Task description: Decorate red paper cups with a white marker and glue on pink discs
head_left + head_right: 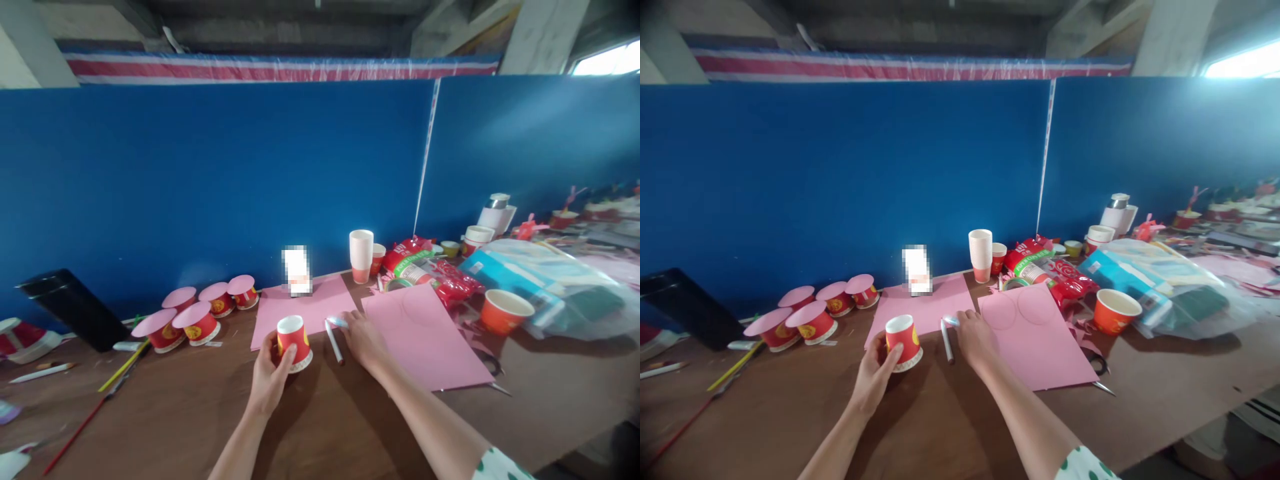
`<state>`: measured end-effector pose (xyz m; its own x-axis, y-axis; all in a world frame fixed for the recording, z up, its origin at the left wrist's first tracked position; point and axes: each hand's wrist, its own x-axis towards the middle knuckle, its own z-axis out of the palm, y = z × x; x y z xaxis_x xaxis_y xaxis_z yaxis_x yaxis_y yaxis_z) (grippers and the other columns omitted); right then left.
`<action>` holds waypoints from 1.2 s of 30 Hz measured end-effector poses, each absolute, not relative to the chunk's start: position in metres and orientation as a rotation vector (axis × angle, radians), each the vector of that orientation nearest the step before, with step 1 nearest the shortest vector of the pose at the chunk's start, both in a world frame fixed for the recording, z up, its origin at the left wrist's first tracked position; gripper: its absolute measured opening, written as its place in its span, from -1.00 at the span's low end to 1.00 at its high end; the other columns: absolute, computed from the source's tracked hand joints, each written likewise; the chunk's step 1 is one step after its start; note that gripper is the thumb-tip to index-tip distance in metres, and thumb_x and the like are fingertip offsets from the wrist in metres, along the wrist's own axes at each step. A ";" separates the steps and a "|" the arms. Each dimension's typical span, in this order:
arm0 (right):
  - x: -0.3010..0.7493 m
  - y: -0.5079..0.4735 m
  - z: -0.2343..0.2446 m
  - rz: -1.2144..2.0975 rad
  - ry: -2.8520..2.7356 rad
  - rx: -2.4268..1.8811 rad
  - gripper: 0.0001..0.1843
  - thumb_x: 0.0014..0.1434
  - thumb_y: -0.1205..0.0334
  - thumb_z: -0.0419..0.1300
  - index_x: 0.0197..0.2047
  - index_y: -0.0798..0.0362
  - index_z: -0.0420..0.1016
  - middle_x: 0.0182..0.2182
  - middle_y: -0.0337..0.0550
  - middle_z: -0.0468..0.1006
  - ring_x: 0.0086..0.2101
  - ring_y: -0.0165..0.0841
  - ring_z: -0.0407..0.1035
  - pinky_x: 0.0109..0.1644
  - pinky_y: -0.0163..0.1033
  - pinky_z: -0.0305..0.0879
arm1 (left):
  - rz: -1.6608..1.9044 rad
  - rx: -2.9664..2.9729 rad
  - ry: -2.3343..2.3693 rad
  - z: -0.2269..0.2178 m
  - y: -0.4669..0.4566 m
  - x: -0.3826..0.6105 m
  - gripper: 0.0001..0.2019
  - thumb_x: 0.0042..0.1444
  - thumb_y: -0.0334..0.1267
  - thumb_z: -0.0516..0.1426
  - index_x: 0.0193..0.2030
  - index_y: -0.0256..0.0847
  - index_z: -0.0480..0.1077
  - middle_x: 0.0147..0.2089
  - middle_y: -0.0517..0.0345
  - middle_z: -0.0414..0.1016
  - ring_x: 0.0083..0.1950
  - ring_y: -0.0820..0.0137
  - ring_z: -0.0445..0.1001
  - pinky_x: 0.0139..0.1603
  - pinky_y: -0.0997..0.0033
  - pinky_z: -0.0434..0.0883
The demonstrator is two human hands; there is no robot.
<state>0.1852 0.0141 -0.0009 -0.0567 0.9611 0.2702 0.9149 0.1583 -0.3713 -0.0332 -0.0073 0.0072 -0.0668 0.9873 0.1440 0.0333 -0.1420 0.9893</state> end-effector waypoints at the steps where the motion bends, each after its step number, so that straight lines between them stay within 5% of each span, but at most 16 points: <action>1: 0.185 0.014 -0.001 0.138 -1.989 -1.780 -0.73 0.27 0.30 -0.07 -0.04 -0.02 0.37 -0.17 -0.07 0.44 -0.15 -0.27 0.30 -0.20 -0.28 0.15 | 1.330 1.348 1.240 0.006 -0.007 -0.034 -0.50 -0.10 -0.13 0.25 -0.01 -0.22 0.28 -0.12 0.04 0.47 -0.11 0.25 0.45 -0.09 0.33 0.37; 8: 0.184 0.014 0.001 0.075 -1.688 -1.676 -0.72 0.16 0.31 -0.01 -0.04 0.01 0.30 -0.19 -0.10 0.46 -0.21 -0.25 0.35 -0.25 -0.28 0.17 | 1.326 1.473 1.341 -0.007 -0.002 -0.035 -0.36 -0.13 -0.15 0.25 0.10 -0.16 0.14 0.02 -0.05 0.35 -0.01 0.20 0.42 0.02 0.18 0.34; 15: 0.174 0.005 0.005 0.412 -1.747 -1.716 -0.84 0.05 0.15 0.12 -0.28 0.00 0.40 -0.47 -0.21 0.51 -0.41 -0.31 0.40 -0.43 -0.35 0.11 | 1.447 1.740 1.540 -0.003 -0.009 -0.035 -0.26 -0.06 -0.14 0.20 0.25 -0.18 -0.02 0.18 -0.14 0.14 0.19 0.10 0.21 0.18 0.01 0.17; 21: 0.168 -0.001 0.004 0.301 -1.924 -1.905 -0.86 -0.02 0.12 0.19 -0.42 0.00 0.48 -0.45 -0.11 0.57 -0.41 -0.24 0.44 -0.45 -0.31 0.08 | 1.824 2.144 1.516 0.009 -0.028 -0.031 -0.34 -0.04 -0.24 0.18 0.21 -0.26 0.05 0.08 -0.18 0.23 0.11 0.07 0.24 0.12 -0.03 0.20; 28: 0.171 0.006 0.001 0.290 -1.880 -1.914 -0.84 -0.03 0.17 0.17 -0.40 0.05 0.52 -0.42 -0.04 0.58 -0.37 -0.24 0.45 -0.43 -0.31 0.12 | 1.761 2.202 1.412 0.006 -0.040 -0.011 -0.53 0.00 -0.32 0.16 0.09 -0.22 0.22 -0.03 -0.13 0.38 -0.01 0.14 0.37 0.04 0.11 0.29; 36: 0.171 0.005 0.001 0.393 -1.824 -1.804 -0.82 -0.04 0.15 0.21 -0.33 0.03 0.47 -0.45 -0.14 0.55 -0.39 -0.28 0.42 -0.42 -0.32 0.10 | 1.729 2.267 1.511 0.005 -0.030 -0.017 -0.55 0.02 -0.34 0.13 0.09 -0.24 0.19 -0.04 -0.12 0.36 -0.01 0.17 0.35 0.04 0.14 0.29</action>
